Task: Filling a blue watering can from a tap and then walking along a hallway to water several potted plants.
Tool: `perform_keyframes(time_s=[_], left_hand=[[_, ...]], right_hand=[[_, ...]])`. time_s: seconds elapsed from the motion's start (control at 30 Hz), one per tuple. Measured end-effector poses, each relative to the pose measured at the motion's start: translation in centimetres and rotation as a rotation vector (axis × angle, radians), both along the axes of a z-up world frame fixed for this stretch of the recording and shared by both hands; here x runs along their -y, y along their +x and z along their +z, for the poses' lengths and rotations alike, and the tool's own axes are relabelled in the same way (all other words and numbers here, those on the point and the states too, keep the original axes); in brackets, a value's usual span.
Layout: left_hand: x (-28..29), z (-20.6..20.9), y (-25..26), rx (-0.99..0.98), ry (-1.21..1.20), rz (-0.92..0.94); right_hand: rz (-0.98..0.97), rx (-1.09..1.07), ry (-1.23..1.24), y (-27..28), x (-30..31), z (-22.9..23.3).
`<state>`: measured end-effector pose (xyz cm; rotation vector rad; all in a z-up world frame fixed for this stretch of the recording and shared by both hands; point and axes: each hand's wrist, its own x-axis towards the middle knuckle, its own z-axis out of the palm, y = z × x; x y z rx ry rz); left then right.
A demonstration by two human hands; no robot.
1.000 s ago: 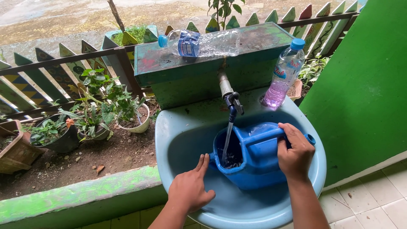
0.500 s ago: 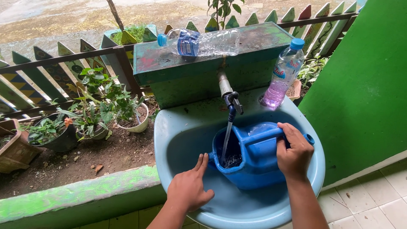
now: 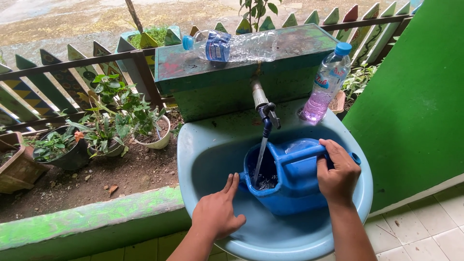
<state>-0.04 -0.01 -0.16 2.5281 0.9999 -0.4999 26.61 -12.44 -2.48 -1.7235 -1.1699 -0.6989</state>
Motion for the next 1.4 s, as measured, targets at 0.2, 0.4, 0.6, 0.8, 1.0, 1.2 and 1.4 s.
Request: perform_keyframes(time_s=[0.2, 0.4, 0.6, 0.8, 1.0, 1.2, 1.4], left_hand=[[0.01, -0.14, 0.04, 0.004, 0.013, -0.007], [-0.05, 0.07, 0.02, -0.005, -0.007, 0.0], [0.04, 0.35, 0.06, -0.008, -0.017, 0.018], [0.0, 0.07, 0.05, -0.009, -0.002, 0.007], [-0.01, 0.21, 0.09, -0.001, -0.003, 0.015], [0.16, 0.19, 0.06, -0.005, -0.005, 0.019], [0.03, 0.41, 0.23, -0.01, -0.009, 0.01]], right_hand=[[-0.001, -0.007, -0.003, 0.02, 0.01, 0.05], [-0.006, -0.013, -0.011, -0.02, -0.05, 0.03], [-0.001, -0.027, -0.025, -0.1, 0.02, 0.07], [-0.007, -0.021, -0.024, -0.04, 0.08, -0.03], [0.001, -0.037, -0.026, -0.05, 0.06, 0.09], [0.017, -0.044, -0.004, -0.11, 0.17, -0.01], [0.012, -0.058, -0.001, -0.01, -0.02, 0.23]])
